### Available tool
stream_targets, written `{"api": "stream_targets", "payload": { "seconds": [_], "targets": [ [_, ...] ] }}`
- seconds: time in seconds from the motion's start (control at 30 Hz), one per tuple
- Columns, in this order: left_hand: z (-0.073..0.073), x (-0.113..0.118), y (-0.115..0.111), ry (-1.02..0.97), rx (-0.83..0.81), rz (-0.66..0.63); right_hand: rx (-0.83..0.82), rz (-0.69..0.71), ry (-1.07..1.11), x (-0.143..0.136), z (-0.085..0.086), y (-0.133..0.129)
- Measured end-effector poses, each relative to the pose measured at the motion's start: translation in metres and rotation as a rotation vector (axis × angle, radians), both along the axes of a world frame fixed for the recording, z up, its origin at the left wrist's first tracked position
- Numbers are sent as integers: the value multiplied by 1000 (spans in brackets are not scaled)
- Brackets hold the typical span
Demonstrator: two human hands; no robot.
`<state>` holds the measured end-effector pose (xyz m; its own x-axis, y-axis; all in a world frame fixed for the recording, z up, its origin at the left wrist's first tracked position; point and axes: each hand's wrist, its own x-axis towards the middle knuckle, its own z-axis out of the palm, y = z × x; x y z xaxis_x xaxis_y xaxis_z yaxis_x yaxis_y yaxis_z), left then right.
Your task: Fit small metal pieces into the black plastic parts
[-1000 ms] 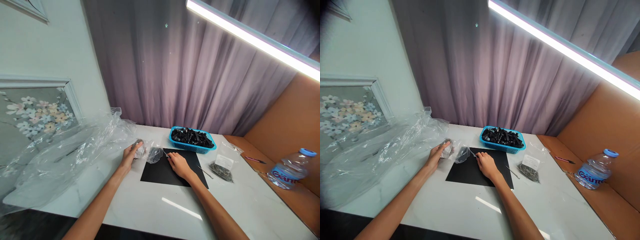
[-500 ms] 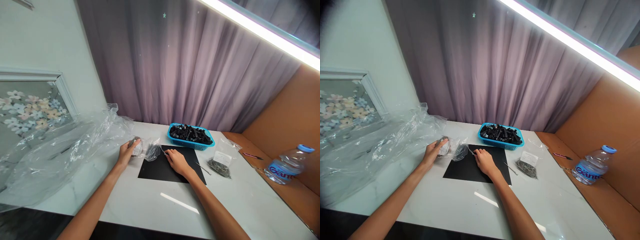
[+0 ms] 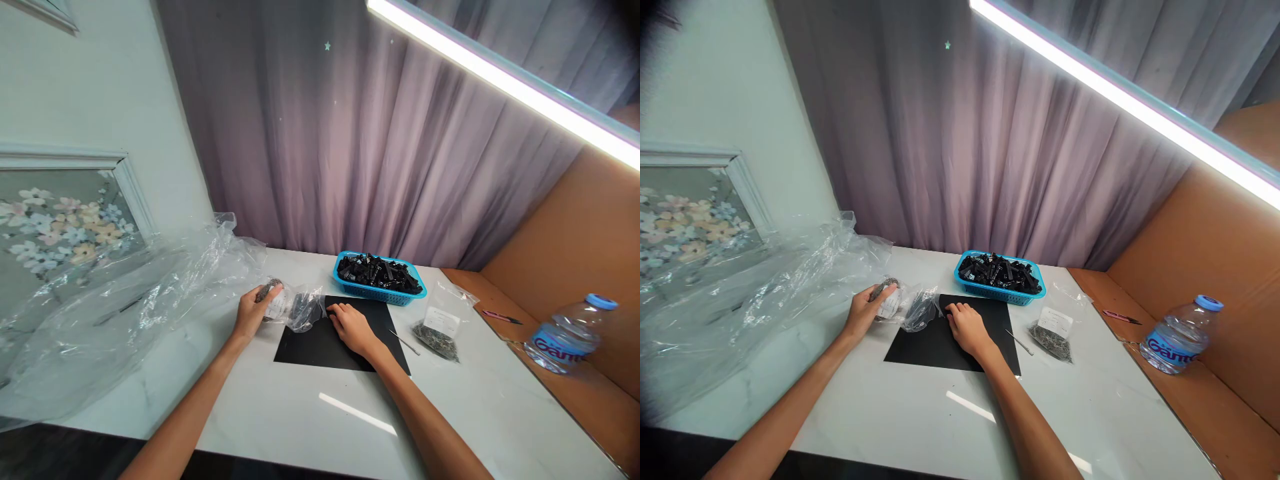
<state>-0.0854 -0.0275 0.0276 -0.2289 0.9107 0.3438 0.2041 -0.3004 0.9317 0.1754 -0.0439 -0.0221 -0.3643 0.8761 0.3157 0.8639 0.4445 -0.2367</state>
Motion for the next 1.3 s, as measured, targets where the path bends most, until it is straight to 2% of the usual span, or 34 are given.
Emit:
{"api": "stream_targets", "payload": {
  "seconds": [0.53, 1.07, 1.3],
  "targets": [
    [-4, -3, 2, 97, 27, 40, -16, 2, 9, 0, 1, -1],
    [-4, -2, 1, 114, 68, -4, -14, -2, 14, 1, 2, -2],
    [-4, -2, 0, 165, 80, 16, -11, -9, 1, 0, 3, -2]
  ]
}}
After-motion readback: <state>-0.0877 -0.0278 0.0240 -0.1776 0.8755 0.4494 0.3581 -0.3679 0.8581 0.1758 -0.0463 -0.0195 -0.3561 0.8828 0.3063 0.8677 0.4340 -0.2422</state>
